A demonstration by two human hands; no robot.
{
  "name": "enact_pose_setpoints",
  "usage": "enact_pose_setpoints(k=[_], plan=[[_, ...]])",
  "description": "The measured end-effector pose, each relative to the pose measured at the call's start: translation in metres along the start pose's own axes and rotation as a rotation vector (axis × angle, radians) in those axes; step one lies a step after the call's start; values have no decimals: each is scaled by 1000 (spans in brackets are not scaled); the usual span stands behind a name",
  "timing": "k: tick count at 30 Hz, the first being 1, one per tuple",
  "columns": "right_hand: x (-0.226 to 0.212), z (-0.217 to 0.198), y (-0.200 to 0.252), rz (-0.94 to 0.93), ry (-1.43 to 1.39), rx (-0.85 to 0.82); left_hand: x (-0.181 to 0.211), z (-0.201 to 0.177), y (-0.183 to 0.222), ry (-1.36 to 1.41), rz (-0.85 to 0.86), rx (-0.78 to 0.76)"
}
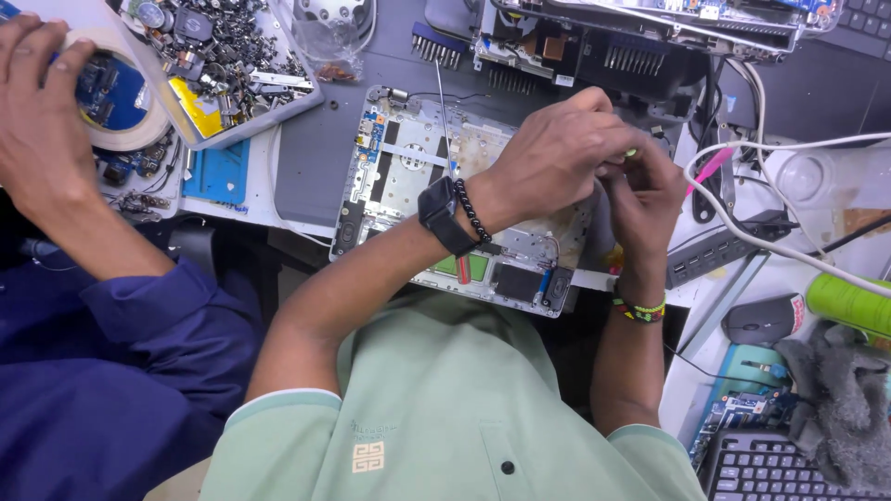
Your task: Repairing and disassembling a laptop by removing screws and manipulating internal components
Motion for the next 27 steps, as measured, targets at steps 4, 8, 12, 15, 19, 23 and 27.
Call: enact_pose_setpoints(k=[4,8,12,15,19,23,27], plan=[[-13,-1,-2,-9,-7,9,7,-9,-3,19,50,-58],[-8,2,-4,-153,160,53,7,-10,2,83,-49,-147],[41,-2,2,-281,90,134,-19,24,14,89,-45,-27],[-21,4,-20,-281,177,96,-6,5,6,104,-31,-48],[-12,0,-9,-149,99,-24,2,-8,-6,191,21,-68],[-9,3,-7,-49,27,38,6,-14,-8,143,25,-80],[-12,10,-9,-118,-24,123,-2,-10,-1,135,-58,-177]])
Point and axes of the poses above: each hand's wrist, its own y-axis away from the middle knuckle, its own z-axis out of the palm, x = y × z, the point moved 2 cm from there along -y, towards the middle knuckle, and after that the axes turned 12 degrees about -z, right-handed, at the moved point
